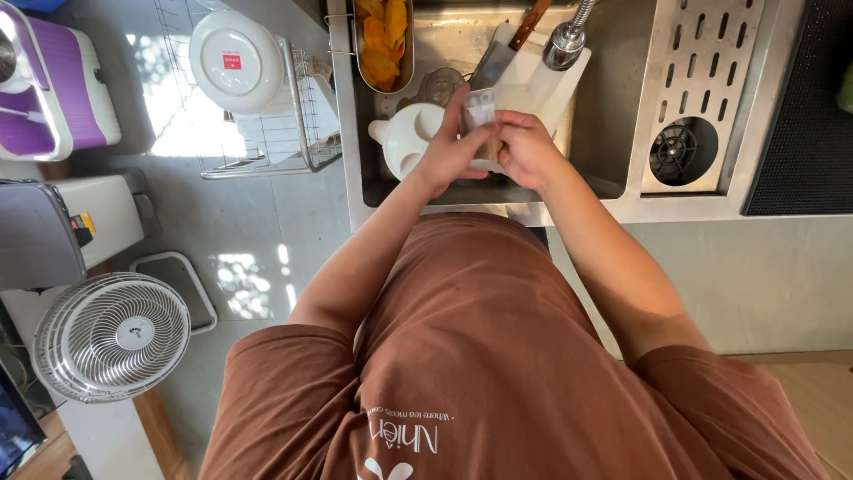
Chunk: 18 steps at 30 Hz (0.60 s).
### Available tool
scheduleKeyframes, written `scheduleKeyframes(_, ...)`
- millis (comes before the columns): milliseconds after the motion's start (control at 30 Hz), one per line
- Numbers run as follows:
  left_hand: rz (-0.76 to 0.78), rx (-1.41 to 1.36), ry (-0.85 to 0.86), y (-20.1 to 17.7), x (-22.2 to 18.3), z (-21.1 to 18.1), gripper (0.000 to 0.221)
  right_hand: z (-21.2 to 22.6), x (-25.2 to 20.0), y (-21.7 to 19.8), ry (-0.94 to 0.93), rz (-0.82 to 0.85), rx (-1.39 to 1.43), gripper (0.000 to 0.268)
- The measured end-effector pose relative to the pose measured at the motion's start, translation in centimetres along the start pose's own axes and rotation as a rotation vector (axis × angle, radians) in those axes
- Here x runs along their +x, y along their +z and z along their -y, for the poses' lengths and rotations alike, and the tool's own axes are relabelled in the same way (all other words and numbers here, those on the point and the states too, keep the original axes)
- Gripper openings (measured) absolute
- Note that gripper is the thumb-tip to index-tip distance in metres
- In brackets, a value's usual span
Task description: The person washes plastic containers in a sink and dries them with a cloth.
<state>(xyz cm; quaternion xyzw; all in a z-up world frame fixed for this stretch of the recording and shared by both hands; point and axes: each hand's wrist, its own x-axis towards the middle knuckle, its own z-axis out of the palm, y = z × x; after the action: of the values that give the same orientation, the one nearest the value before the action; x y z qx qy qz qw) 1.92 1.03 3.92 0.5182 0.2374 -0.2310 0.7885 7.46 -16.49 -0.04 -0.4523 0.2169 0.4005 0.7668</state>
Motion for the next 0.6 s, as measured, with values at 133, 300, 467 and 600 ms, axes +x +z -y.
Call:
scheduleKeyframes(133,-0.023,0.077,-0.042,0.6,-0.8,-1.4,0.095,1.1,-1.5,0.8,-0.028,-0.022,0.038,0.029)
scheduleKeyframes(300,-0.267,0.247,-0.138,1.0,-0.9,-2.3,0.09,2.9,-4.0,0.8,-0.106,-0.049,-0.195,0.036)
scheduleKeyframes(467,-0.249,0.277,-0.129,1.4,0.3,-0.7,0.09,2.6,-5.0,-0.6,-0.126,-0.002,-0.313,0.042)
scheduleKeyframes(600,-0.196,0.241,-0.127,1.7,2.5,1.3,0.091,3.7,-6.6,2.3,-0.147,0.085,-0.743,0.046)
